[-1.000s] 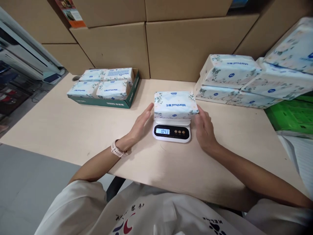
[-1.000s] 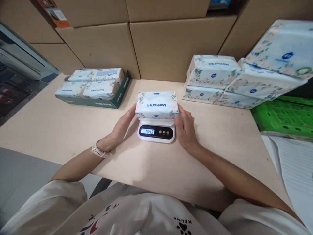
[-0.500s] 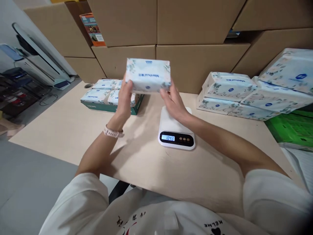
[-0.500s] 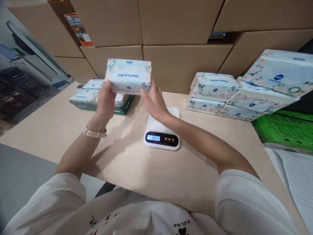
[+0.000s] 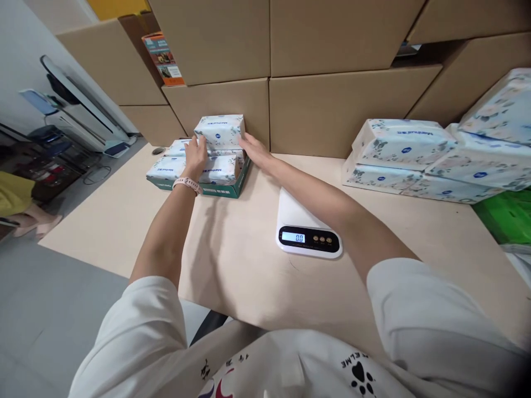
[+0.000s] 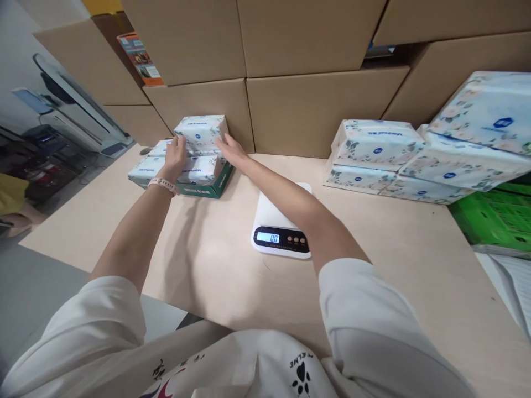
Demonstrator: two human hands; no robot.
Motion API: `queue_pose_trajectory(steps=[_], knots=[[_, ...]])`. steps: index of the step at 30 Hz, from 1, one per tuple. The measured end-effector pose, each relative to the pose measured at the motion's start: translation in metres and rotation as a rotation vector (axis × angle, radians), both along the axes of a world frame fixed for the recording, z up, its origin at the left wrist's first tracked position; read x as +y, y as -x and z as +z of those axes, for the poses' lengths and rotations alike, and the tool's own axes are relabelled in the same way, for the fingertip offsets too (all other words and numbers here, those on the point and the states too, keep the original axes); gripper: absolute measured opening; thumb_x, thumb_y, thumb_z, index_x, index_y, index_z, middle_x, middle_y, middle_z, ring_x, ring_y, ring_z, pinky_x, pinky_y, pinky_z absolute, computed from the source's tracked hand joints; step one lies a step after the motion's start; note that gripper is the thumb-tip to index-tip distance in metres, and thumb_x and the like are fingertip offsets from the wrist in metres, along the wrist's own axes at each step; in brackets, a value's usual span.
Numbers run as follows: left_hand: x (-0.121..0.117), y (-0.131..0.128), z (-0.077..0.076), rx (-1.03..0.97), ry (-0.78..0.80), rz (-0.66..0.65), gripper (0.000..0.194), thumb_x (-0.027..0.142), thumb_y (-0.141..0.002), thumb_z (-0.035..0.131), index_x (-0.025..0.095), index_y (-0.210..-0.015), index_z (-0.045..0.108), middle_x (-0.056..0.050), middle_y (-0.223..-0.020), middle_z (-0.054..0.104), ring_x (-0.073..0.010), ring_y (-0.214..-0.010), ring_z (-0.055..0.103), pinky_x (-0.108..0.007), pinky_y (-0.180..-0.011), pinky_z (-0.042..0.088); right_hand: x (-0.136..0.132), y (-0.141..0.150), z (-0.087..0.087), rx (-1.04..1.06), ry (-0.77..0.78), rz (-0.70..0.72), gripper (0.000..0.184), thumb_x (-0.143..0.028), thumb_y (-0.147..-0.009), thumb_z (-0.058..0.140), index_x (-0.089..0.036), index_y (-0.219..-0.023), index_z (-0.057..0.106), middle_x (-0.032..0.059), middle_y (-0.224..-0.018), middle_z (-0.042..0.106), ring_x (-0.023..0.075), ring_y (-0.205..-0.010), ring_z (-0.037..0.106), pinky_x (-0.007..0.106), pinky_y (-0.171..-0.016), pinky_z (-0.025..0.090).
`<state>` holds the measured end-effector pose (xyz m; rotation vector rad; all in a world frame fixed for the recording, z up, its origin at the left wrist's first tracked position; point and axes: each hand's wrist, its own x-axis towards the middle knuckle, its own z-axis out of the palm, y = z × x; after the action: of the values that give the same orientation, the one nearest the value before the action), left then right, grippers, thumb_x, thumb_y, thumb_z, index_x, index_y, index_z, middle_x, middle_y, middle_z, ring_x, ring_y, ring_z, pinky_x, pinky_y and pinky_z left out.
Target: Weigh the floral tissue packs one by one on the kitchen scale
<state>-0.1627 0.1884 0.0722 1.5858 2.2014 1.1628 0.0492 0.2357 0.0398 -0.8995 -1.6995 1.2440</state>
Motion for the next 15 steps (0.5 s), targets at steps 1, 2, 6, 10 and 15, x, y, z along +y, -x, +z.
queue_pose_trajectory(steps=[1,2,6,10,15], knots=[[-0.002,-0.001,0.0,0.009,-0.001,0.037,0.069,0.059,-0.112,0.041,0.009,-0.158,0.05,-0.016,-0.176,0.043,-0.0317,-0.173,0.021,-0.049,-0.143,0.011,-0.011,-0.01,0.0,-0.032,-0.01,-0.015,0.091,-0.076,-0.092,0.058,-0.021,-0.164,0.048,0.011,-0.173,0.05,0.0349,-0.162,0.045,0.058,-0.14,0.026],[-0.004,-0.005,0.002,0.016,-0.023,0.062,0.071,0.061,-0.112,0.043,0.013,-0.163,0.045,-0.013,-0.18,0.036,-0.0297,-0.175,0.01,-0.047,-0.144,0.009,-0.025,-0.024,0.001,-0.061,-0.049,-0.034,0.089,-0.075,-0.092,0.058,-0.022,-0.164,0.048,0.0102,-0.173,0.049,0.0337,-0.161,0.046,0.055,-0.14,0.028],[-0.012,-0.046,0.015,-0.057,-0.255,-0.058,0.072,0.064,-0.111,0.045,0.025,-0.171,0.031,0.004,-0.185,0.025,-0.0194,-0.176,-0.004,-0.04,-0.144,-0.002,-0.096,-0.104,0.001,-0.133,-0.407,-0.207,0.066,-0.069,-0.101,0.05,-0.029,-0.153,0.057,0.0086,-0.16,0.061,0.0332,-0.151,0.055,0.058,-0.135,0.036],[-0.02,-0.12,0.027,-0.276,-0.405,-0.433,0.076,0.061,-0.108,0.053,0.022,-0.17,0.034,0.005,-0.184,0.027,-0.0184,-0.174,0.01,-0.031,-0.144,0.005,-0.148,-0.203,-0.012,-0.146,-0.692,-0.672,0.043,-0.054,-0.104,0.049,-0.028,-0.134,0.065,0.0138,-0.135,0.068,0.0342,-0.134,0.062,0.06,-0.123,0.046],[-0.027,-0.23,0.036,-0.509,-0.055,-0.804,0.07,0.046,-0.113,0.049,0.015,-0.172,0.031,-0.004,-0.185,0.024,-0.0212,-0.174,0.017,-0.036,-0.141,0.023,-0.16,-0.294,-0.035,-0.104,-0.642,-1.108,0.025,-0.032,-0.095,0.053,-0.026,-0.118,0.06,0.0189,-0.146,0.063,0.0334,-0.13,0.064,0.054,-0.109,0.051]])
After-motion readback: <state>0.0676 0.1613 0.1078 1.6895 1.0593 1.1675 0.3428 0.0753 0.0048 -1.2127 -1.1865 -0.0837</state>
